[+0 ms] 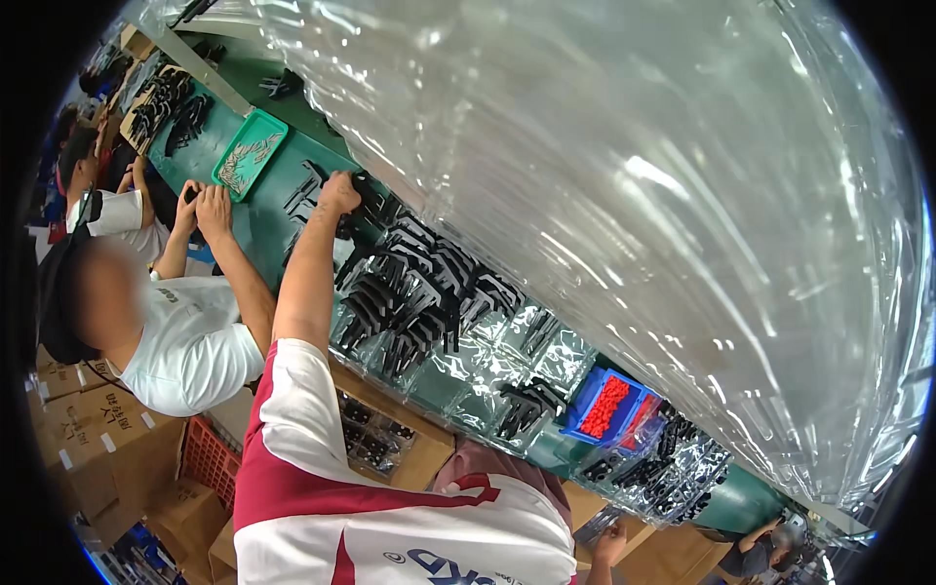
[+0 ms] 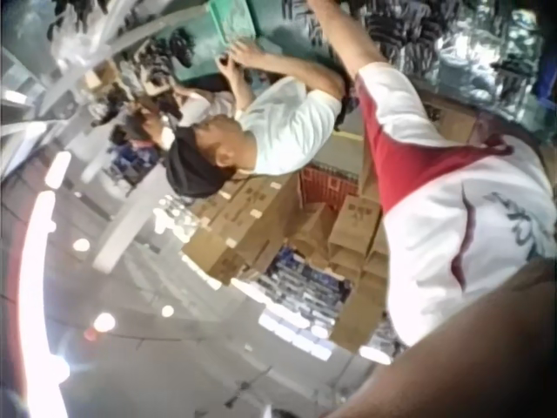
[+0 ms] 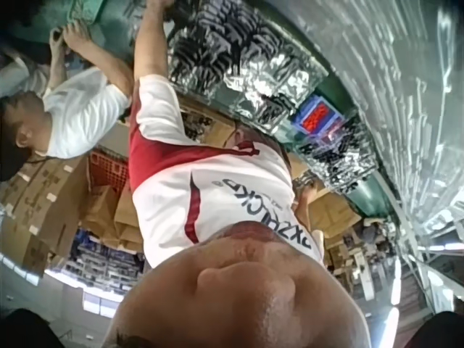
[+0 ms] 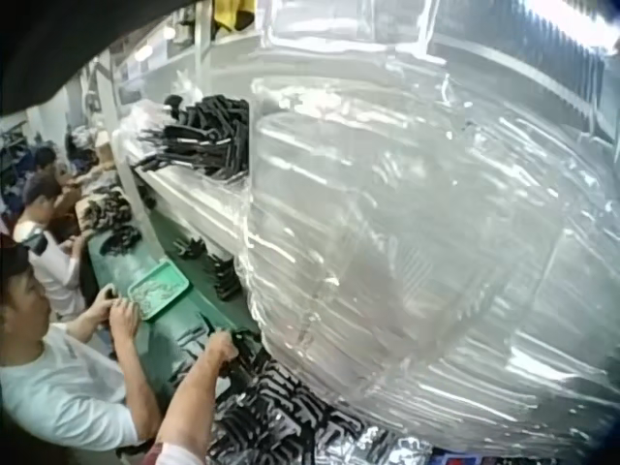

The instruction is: Assembling plastic brackets and components on a production line.

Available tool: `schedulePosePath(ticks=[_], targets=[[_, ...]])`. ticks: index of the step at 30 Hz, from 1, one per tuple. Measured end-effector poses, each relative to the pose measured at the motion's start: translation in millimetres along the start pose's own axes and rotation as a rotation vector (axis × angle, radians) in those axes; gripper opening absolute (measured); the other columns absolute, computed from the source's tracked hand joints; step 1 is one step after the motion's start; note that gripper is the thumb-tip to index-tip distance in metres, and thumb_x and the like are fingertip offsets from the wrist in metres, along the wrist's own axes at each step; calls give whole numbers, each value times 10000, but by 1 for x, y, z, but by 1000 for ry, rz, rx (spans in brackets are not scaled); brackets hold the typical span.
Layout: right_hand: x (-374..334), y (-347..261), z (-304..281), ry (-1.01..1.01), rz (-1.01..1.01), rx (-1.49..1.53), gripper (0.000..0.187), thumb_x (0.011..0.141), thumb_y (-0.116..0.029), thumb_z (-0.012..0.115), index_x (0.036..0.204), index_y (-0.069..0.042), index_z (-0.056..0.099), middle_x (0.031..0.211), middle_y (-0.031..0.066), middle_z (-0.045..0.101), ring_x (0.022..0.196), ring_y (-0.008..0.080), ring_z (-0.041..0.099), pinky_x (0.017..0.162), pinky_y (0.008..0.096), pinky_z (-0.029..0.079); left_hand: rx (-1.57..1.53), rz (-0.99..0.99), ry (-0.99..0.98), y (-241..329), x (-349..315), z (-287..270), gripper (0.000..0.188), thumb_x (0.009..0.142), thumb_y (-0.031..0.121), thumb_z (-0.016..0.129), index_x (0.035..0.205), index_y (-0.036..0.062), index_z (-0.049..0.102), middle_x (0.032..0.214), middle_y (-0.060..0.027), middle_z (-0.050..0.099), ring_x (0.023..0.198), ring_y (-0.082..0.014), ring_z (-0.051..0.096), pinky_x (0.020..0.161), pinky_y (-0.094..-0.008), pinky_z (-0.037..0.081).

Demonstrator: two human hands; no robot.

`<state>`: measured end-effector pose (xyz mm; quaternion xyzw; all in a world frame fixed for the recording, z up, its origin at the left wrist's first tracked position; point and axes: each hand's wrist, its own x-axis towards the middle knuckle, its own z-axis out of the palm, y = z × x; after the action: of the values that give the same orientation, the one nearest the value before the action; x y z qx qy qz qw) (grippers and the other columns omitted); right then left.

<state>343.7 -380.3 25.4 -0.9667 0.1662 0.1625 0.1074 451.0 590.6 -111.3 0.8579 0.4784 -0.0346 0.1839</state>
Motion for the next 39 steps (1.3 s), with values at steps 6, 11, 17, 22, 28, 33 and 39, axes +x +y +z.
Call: schedulePosePath(ticks=[6, 11, 17, 22, 28, 33, 39], targets=[[3, 1, 5, 28, -7, -35, 326, 767, -22, 560, 1084, 6, 633, 816, 145, 667, 676, 269, 601, 651, 353, 490, 52, -9, 58, 18, -16, -5, 333, 762, 108, 542, 1093, 70, 527, 1117, -166, 576, 970, -394, 602, 839, -452, 502], [6, 7, 16, 26, -50, -29, 356, 763, -21, 557, 1110, 4, 630, 813, 150, 669, 675, 279, 610, 647, 359, 494, -64, 86, 253, 13, -13, -23, 325, 728, 74, 562, 1052, 85, 538, 1034, -152, 593, 924, -387, 601, 791, -436, 502], [-2, 5, 13, 27, -17, -16, 379, 757, -16, 556, 1128, -7, 632, 819, 156, 673, 680, 291, 618, 645, 363, 497, -10, 370, 168, 15, -13, -71, 303, 705, 51, 562, 1007, 85, 564, 1004, -123, 603, 893, -366, 604, 756, -414, 498], [-7, 6, 16, 24, 12, -5, 375, 756, -11, 554, 1122, -10, 637, 825, 156, 677, 684, 294, 620, 645, 366, 498, 291, 530, -53, 66, -21, -87, 257, 702, 25, 539, 940, 86, 614, 1011, -90, 616, 882, -352, 611, 735, -409, 502], [-12, 14, 16, 48, 12, 35, 368, 755, 3, 549, 1112, -9, 637, 832, 152, 678, 685, 291, 618, 646, 364, 497, 248, 718, -60, 63, 20, -6, 259, 704, 39, 532, 913, 95, 674, 999, -93, 661, 914, -355, 619, 754, -401, 511], [-27, 30, 19, 70, 34, 51, 370, 749, 20, 545, 1106, -11, 639, 837, 151, 679, 684, 288, 617, 648, 361, 496, 140, 545, -240, 66, 20, 5, 299, 704, 50, 529, 939, 107, 703, 986, -94, 686, 924, -359, 622, 777, -394, 515], [-31, 42, 21, 62, 57, -6, 374, 741, 35, 545, 1099, -12, 641, 824, 148, 674, 677, 286, 612, 651, 359, 493, 17, 567, 24, 84, -7, -20, 321, 706, 54, 527, 967, 103, 708, 952, -112, 687, 897, -378, 622, 783, -399, 513]])
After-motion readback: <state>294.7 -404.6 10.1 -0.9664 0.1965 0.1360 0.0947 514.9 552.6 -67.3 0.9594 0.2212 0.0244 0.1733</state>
